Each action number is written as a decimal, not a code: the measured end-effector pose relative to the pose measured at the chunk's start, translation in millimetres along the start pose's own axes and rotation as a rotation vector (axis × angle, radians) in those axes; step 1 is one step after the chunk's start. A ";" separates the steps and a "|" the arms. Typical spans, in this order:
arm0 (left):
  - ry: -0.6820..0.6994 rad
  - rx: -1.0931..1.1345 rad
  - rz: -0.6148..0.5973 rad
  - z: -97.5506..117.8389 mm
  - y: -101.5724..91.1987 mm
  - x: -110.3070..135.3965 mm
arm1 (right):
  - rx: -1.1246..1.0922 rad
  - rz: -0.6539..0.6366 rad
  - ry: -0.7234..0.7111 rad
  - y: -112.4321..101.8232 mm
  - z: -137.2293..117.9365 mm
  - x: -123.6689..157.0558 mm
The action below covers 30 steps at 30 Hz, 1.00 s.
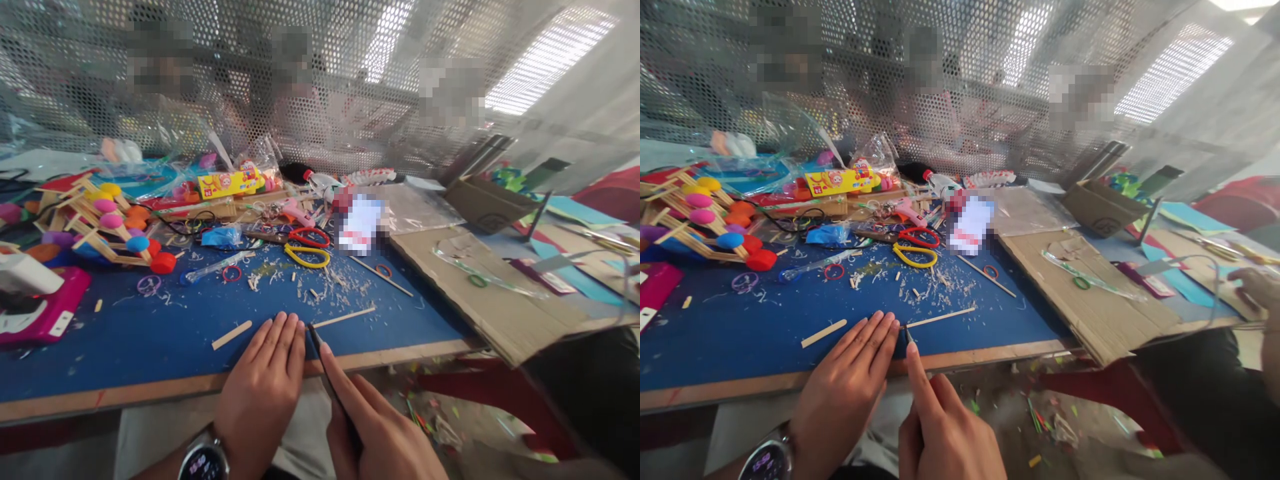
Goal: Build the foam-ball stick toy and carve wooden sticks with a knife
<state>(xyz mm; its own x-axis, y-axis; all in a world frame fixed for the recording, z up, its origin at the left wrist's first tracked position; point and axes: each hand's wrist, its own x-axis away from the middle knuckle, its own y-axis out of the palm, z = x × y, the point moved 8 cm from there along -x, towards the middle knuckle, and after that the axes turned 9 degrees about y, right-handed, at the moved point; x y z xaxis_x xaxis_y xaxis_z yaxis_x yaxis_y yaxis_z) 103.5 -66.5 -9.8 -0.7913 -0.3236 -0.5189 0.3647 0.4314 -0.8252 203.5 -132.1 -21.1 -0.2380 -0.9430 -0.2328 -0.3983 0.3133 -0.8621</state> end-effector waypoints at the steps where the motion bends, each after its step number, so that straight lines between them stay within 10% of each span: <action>1: 0.001 -0.005 -0.002 0.0 -0.1 -0.1 | 0.002 -0.006 0.004 0.2 -1.2 -1.9; 30: 0.021 -0.012 -0.037 1.3 0.6 0.1 | 0.023 0.009 -0.018 -1.5 -3.6 -2.1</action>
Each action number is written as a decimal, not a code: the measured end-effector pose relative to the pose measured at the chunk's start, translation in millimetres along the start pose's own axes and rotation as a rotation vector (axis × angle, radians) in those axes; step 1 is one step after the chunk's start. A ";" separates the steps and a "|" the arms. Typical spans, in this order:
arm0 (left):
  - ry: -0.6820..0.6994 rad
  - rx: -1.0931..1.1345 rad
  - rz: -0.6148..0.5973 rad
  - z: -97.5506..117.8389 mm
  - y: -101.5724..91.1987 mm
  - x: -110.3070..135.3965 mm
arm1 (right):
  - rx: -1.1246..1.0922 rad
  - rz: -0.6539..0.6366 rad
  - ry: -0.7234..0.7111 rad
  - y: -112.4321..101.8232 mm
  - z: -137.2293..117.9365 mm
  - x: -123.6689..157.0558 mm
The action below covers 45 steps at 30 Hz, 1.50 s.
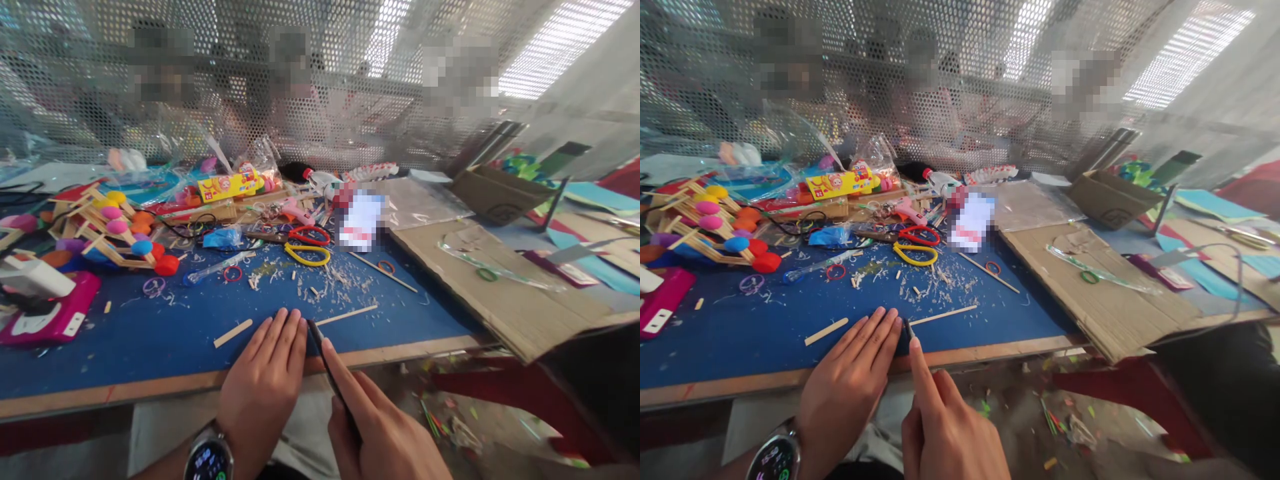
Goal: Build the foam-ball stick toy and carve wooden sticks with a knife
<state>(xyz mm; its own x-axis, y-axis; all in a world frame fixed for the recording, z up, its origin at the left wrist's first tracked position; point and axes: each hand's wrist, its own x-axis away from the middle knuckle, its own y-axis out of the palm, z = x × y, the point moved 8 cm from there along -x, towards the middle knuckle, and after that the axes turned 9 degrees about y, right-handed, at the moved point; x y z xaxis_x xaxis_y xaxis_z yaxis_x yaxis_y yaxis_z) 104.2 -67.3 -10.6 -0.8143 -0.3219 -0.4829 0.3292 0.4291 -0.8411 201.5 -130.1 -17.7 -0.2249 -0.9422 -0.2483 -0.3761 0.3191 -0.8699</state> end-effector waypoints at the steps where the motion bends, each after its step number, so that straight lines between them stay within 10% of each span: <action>1: 0.005 0.005 -0.007 0.4 0.6 0.3 | -0.005 0.007 -0.008 -0.3 0.8 2.4; 45: 0.009 -0.085 -0.039 0.8 2.1 -4.0 | 0.075 -0.007 -0.007 -5.1 -4.5 -3.5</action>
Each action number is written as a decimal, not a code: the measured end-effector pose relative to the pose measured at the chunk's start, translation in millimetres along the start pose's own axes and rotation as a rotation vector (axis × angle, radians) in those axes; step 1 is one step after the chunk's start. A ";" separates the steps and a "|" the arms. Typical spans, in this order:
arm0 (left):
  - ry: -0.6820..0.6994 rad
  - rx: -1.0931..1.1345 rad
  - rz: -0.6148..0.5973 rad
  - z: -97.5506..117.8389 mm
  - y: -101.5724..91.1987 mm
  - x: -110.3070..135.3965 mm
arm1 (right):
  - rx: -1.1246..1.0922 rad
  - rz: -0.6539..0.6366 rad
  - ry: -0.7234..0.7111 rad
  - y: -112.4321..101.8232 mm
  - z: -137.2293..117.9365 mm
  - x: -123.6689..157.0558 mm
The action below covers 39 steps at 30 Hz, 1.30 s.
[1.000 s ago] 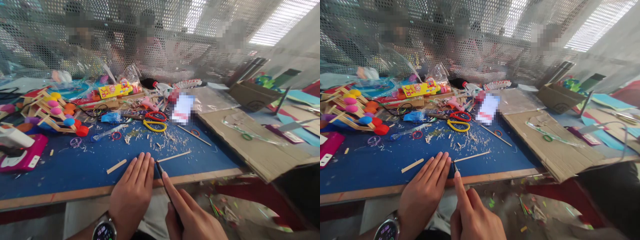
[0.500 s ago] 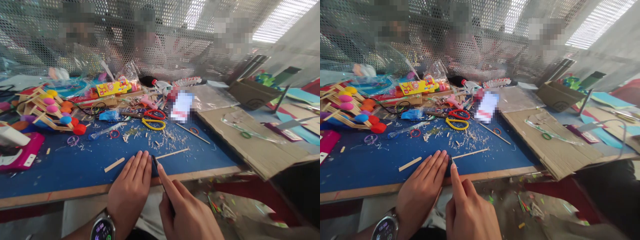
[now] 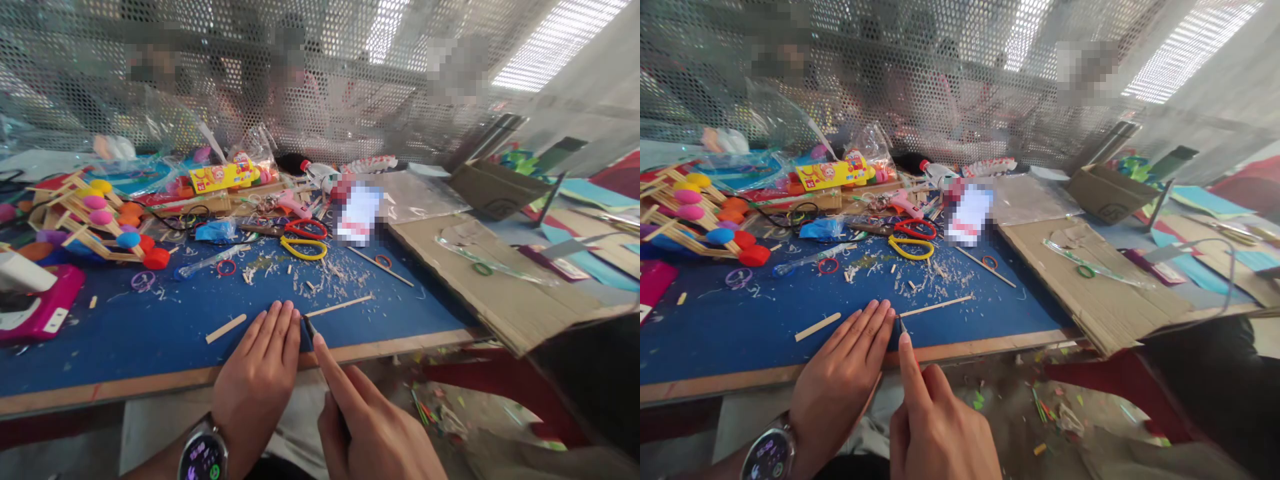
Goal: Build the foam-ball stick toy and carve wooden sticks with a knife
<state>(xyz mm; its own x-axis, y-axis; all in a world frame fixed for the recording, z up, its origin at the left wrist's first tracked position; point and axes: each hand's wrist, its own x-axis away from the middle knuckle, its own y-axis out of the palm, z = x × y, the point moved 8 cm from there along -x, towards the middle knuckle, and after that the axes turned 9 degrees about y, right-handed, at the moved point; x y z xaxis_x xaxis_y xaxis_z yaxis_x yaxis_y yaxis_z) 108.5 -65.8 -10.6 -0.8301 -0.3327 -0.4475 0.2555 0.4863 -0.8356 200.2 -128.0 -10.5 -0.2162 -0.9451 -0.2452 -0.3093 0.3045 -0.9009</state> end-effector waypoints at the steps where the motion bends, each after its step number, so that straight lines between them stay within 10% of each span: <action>1: 0.000 -0.001 0.003 -0.1 -0.2 -0.2 | 0.012 -0.002 0.007 -0.1 -2.4 -2.8; 39: -0.017 0.014 0.004 1.3 5.4 6.7 | 0.015 0.001 0.010 -2.3 -9.1 -13.6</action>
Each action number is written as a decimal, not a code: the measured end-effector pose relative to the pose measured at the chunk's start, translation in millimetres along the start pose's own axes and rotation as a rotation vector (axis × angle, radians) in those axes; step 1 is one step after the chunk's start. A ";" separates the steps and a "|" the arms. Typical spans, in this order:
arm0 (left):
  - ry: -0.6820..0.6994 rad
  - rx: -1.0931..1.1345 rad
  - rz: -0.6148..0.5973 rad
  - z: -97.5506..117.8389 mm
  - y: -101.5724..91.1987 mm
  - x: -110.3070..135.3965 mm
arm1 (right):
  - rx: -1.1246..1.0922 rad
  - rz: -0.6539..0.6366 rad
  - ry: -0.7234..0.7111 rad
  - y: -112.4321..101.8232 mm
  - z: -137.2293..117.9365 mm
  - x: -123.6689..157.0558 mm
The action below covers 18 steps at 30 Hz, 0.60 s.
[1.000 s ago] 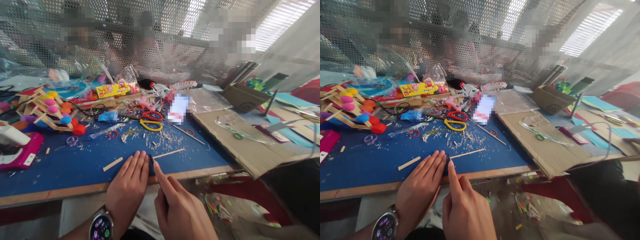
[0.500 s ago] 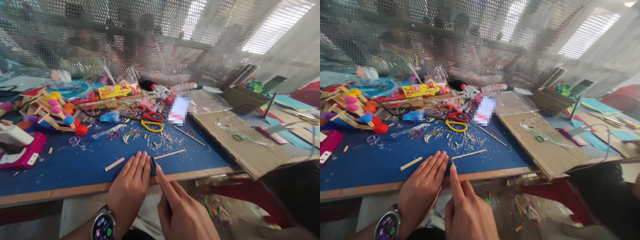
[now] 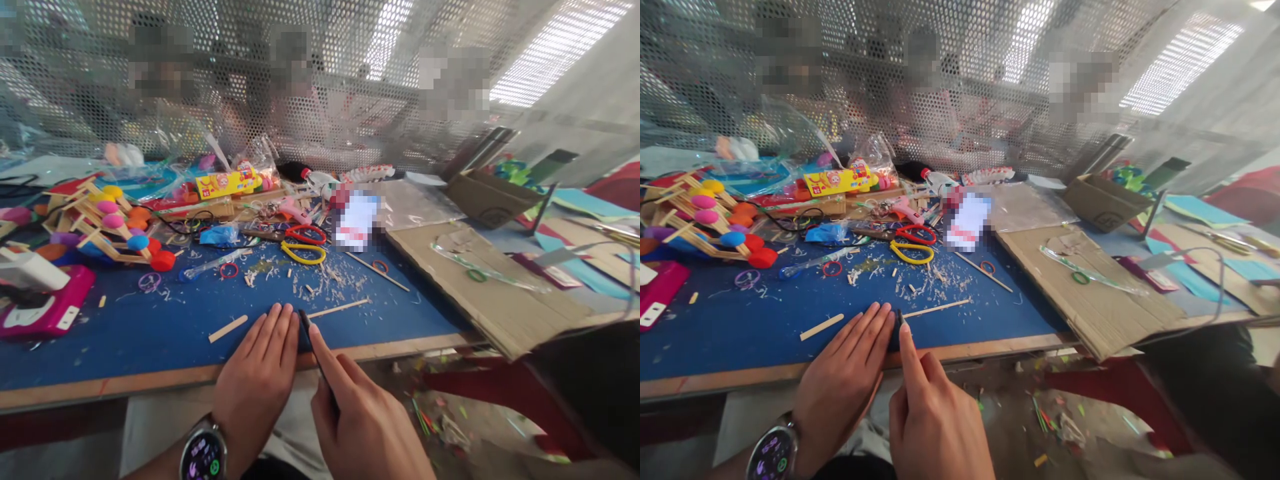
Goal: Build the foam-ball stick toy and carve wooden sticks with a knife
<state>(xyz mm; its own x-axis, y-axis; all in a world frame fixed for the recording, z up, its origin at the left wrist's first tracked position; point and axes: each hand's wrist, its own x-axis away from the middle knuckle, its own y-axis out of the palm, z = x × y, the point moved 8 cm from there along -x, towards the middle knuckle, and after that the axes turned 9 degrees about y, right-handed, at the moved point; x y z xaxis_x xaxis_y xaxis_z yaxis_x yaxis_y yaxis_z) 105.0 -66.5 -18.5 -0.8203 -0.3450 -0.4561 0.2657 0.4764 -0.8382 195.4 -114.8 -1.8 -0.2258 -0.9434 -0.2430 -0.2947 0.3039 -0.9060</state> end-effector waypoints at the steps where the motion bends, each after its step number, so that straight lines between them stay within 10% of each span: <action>1: 0.005 -0.006 0.002 0.1 -0.6 -0.5 | 0.002 0.000 0.003 0.7 0.6 0.6; 18: 0.012 -0.002 -0.018 0.4 -2.8 -3.9 | -0.167 0.016 0.052 3.5 25.9 27.8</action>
<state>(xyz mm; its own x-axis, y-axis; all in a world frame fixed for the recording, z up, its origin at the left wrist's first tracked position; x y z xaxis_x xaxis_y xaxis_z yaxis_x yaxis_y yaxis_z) 107.6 -66.8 -14.5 -0.8309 -0.3436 -0.4377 0.2500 0.4721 -0.8453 212.1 -143.4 -20.7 -0.2776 -0.9316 -0.2345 -0.4398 0.3403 -0.8311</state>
